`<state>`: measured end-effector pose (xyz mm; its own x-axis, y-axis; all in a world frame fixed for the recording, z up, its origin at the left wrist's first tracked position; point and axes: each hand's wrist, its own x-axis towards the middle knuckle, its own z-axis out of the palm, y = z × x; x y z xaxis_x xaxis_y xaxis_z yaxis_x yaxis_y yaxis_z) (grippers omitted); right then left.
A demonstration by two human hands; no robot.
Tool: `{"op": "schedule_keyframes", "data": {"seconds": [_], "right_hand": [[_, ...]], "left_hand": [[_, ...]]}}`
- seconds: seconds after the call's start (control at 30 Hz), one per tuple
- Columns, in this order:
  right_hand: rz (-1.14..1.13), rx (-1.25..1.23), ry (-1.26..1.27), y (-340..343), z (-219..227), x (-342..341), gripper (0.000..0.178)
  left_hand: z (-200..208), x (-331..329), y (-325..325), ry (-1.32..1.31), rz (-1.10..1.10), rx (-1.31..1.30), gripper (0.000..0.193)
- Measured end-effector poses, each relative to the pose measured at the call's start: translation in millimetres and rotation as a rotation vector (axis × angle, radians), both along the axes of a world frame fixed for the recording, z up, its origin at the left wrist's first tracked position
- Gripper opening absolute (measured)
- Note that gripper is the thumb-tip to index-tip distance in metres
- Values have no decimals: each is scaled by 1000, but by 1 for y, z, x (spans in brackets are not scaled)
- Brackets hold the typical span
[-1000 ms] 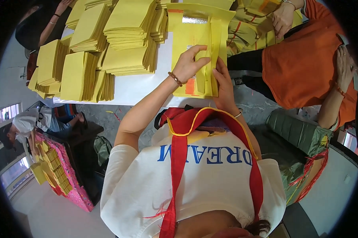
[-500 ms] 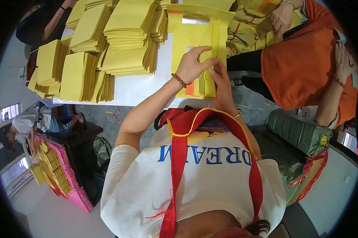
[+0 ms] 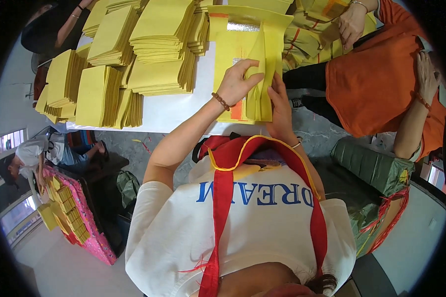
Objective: Folding sheets of yellow joss paper and stacking them on a table.
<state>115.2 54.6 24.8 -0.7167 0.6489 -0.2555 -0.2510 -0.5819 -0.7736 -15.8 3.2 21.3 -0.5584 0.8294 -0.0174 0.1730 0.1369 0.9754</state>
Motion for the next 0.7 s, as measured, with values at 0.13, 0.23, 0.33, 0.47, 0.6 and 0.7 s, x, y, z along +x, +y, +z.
{"op": "schedule_keyframes", "data": {"seconds": [0.13,0.23,0.33,0.47,0.6,0.7], "right_hand": [[-30,230,-17,16,-1,2,58],[117,203,-66,33,-6,9,55],[258,264,-173,43,-9,10,44],[251,196,-213,43,-9,5,36],[246,99,-182,40,-10,4,34],[215,93,-182,39,-13,4,34]], "left_hand": [[9,-3,-5,-4,27,-91,27],[-3,-12,-7,-51,85,-2,23],[-3,-19,-7,-88,66,-13,24],[11,-16,-9,-134,51,-25,24],[17,-10,-9,-43,38,-27,30],[23,-4,-7,16,-26,-7,41]]}}
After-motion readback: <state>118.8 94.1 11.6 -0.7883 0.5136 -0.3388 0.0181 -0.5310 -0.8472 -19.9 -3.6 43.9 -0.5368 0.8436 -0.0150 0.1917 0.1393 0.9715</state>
